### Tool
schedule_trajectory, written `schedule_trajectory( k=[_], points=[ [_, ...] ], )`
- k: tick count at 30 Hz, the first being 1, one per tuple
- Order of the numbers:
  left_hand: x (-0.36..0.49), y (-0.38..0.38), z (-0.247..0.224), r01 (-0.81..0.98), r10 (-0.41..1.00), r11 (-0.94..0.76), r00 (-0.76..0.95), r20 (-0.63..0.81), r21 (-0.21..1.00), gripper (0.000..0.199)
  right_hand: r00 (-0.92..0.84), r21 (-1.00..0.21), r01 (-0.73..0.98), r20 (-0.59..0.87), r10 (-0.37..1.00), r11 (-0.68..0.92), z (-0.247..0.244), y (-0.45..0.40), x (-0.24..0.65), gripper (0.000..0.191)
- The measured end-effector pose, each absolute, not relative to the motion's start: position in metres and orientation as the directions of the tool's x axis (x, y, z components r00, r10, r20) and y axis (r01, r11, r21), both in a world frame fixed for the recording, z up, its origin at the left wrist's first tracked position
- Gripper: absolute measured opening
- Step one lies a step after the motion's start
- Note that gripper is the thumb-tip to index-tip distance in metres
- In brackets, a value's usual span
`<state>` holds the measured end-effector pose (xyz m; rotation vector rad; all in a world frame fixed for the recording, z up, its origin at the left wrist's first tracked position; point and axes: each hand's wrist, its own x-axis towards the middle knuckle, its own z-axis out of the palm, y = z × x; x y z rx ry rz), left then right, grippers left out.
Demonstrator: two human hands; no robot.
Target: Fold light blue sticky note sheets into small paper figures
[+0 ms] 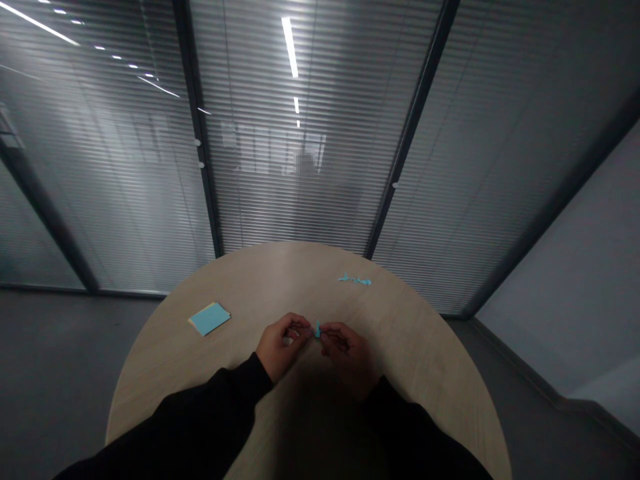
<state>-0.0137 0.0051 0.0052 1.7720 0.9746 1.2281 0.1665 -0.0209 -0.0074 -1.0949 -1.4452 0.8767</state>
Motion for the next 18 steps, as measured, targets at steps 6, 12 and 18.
schedule_trajectory(
  k=[6,12,18],
  points=[
    [-0.0146,0.0074,0.0021,0.142,0.908,-0.384,0.240,0.344,0.913,0.021,0.027,-0.953,0.142,0.274,0.961,0.267,-0.0025,-0.0216,0.1647,0.031],
    [-0.0143,0.0100,-0.0030,0.064,0.907,-0.359,0.258,0.332,0.931,0.025,0.026,-0.962,0.101,0.256,0.966,0.252,-0.0015,-0.0217,0.1643,0.031],
    [-0.0135,0.0104,-0.0043,0.014,0.920,-0.311,0.254,0.298,0.950,0.029,0.040,-0.962,0.112,0.256,0.966,0.250,0.0004,-0.0224,0.1626,0.033]
  ],
)
